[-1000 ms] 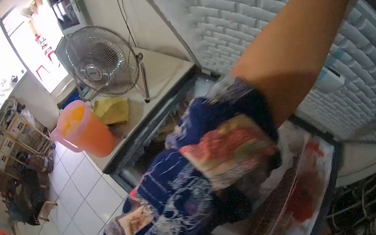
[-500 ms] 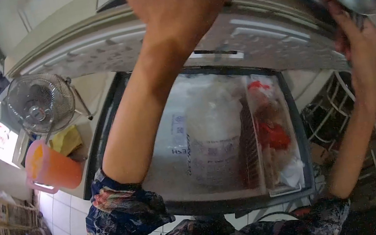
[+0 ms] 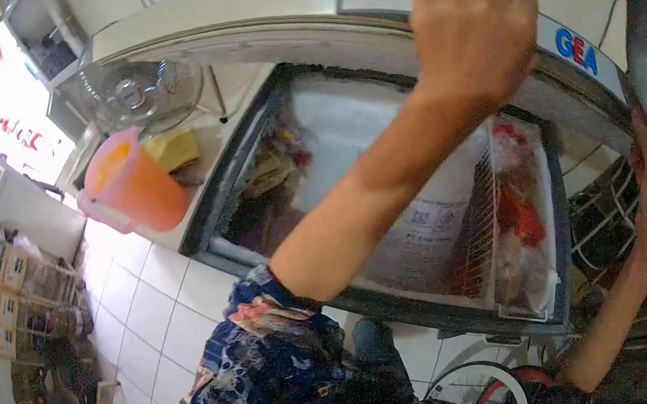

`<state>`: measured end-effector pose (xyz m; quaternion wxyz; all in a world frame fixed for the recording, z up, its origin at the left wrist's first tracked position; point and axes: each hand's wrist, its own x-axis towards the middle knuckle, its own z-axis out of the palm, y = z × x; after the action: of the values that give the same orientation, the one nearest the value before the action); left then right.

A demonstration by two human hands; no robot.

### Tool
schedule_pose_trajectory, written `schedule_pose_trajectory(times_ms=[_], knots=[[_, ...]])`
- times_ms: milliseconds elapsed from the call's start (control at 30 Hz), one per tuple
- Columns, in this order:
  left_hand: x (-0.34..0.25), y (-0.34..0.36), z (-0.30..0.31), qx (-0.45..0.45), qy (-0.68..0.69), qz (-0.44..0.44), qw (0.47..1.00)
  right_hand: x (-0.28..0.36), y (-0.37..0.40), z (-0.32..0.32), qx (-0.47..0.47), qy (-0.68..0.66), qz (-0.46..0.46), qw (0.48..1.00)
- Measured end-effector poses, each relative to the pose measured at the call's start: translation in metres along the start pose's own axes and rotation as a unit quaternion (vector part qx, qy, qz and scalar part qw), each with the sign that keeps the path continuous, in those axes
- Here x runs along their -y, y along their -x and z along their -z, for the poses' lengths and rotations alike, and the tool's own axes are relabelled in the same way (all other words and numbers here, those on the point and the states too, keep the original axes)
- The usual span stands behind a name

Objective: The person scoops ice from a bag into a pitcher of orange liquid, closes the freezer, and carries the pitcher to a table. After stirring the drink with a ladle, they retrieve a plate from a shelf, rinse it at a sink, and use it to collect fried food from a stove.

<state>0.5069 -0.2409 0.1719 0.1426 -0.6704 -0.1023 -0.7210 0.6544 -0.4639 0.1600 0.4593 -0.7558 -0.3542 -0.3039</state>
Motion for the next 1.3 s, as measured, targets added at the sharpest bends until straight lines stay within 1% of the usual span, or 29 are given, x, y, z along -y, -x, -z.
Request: schedule_pose_trajectory(times_ms=[67,100,167,200,233,300,333,400,467,500,567,600,633,667,700,767,800,833,900,967,1033,1100,1167,1200,1233,1267,1300], knots=[[-0.003,0.008,0.007,0.007,0.023,0.014,1.000,-0.003,0.008,0.003,0.045,-0.034,-0.066,0.996],[-0.006,0.013,0.012,0.006,0.016,0.012,1.000,-0.004,0.016,0.004,0.047,-0.040,-0.062,0.996],[-0.008,0.019,0.020,0.001,0.033,0.018,0.999,-0.007,0.031,0.001,0.014,-0.057,-0.066,0.996],[-0.009,0.023,0.026,0.001,0.029,0.016,0.999,-0.010,0.037,0.002,0.016,-0.014,-0.060,0.998],[-0.009,0.027,0.031,0.012,0.043,0.014,0.999,-0.010,0.043,0.003,0.017,-0.017,-0.059,0.998],[-0.012,0.035,0.042,0.025,0.056,0.014,0.998,-0.004,0.056,0.005,0.040,-0.057,-0.077,0.995],[-0.013,0.039,0.047,0.032,0.057,0.013,0.998,-0.003,0.063,0.006,0.042,-0.058,-0.077,0.994],[-0.016,0.047,0.060,0.038,0.054,0.012,0.998,-0.002,0.077,0.008,0.036,-0.047,-0.114,0.992],[-0.019,0.057,0.075,0.083,0.061,0.003,0.995,-0.008,0.094,0.011,0.040,-0.058,-0.126,0.990],[-0.019,0.062,0.082,0.082,0.061,0.003,0.995,-0.012,0.104,0.012,0.041,-0.068,-0.138,0.987],[-0.021,0.076,0.088,0.162,0.066,-0.021,0.984,-0.027,0.122,0.008,0.045,-0.076,-0.154,0.984],[-0.022,0.081,0.095,0.161,0.067,-0.020,0.984,-0.032,0.134,0.006,0.030,-0.089,-0.151,0.984],[-0.024,0.086,0.102,0.205,0.070,-0.032,0.976,-0.037,0.146,0.004,0.015,-0.102,-0.150,0.983],[-0.025,0.091,0.109,0.248,0.074,-0.045,0.965,-0.042,0.158,0.000,-0.002,-0.156,-0.113,0.981],[-0.027,0.099,0.113,0.248,0.076,-0.045,0.965,-0.046,0.170,0.000,-0.003,-0.155,-0.114,0.981],[-0.030,0.118,0.122,0.267,0.106,-0.064,0.956,-0.047,0.192,0.003,0.031,-0.060,-0.176,0.982],[-0.032,0.126,0.127,0.266,0.110,-0.065,0.955,-0.033,0.204,0.004,0.037,-0.104,-0.233,0.966],[-0.035,0.135,0.134,0.271,0.113,-0.060,0.954,-0.041,0.218,0.003,0.034,-0.100,-0.235,0.966],[-0.040,0.157,0.150,0.276,0.126,-0.053,0.952,-0.065,0.259,-0.005,-0.011,-0.059,-0.099,0.993],[-0.044,0.178,0.170,0.387,0.133,-0.045,0.911,-0.045,0.289,-0.007,0.014,-0.126,-0.191,0.973],[-0.052,0.203,0.188,0.458,0.164,-0.004,0.874,-0.055,0.324,-0.004,0.082,-0.145,-0.215,0.962],[-0.056,0.231,0.203,0.520,0.182,0.034,0.834,-0.056,0.354,-0.010,0.081,-0.152,-0.220,0.960],[-0.061,0.246,0.219,0.589,0.182,0.046,0.786,-0.041,0.371,-0.014,0.077,-0.158,-0.179,0.968],[-0.063,0.264,0.225,0.586,0.187,0.041,0.787,-0.055,0.389,-0.017,0.071,-0.154,-0.178,0.969],[-0.062,0.288,0.228,0.593,0.181,0.039,0.784,-0.072,0.415,-0.022,0.072,-0.226,-0.258,0.937],[-0.063,0.311,0.233,0.599,0.173,0.038,0.781,-0.082,0.427,-0.024,0.073,-0.296,-0.333,0.892],[-0.066,0.331,0.237,0.597,0.174,0.037,0.783,-0.072,0.421,-0.022,0.071,-0.296,-0.330,0.893]])
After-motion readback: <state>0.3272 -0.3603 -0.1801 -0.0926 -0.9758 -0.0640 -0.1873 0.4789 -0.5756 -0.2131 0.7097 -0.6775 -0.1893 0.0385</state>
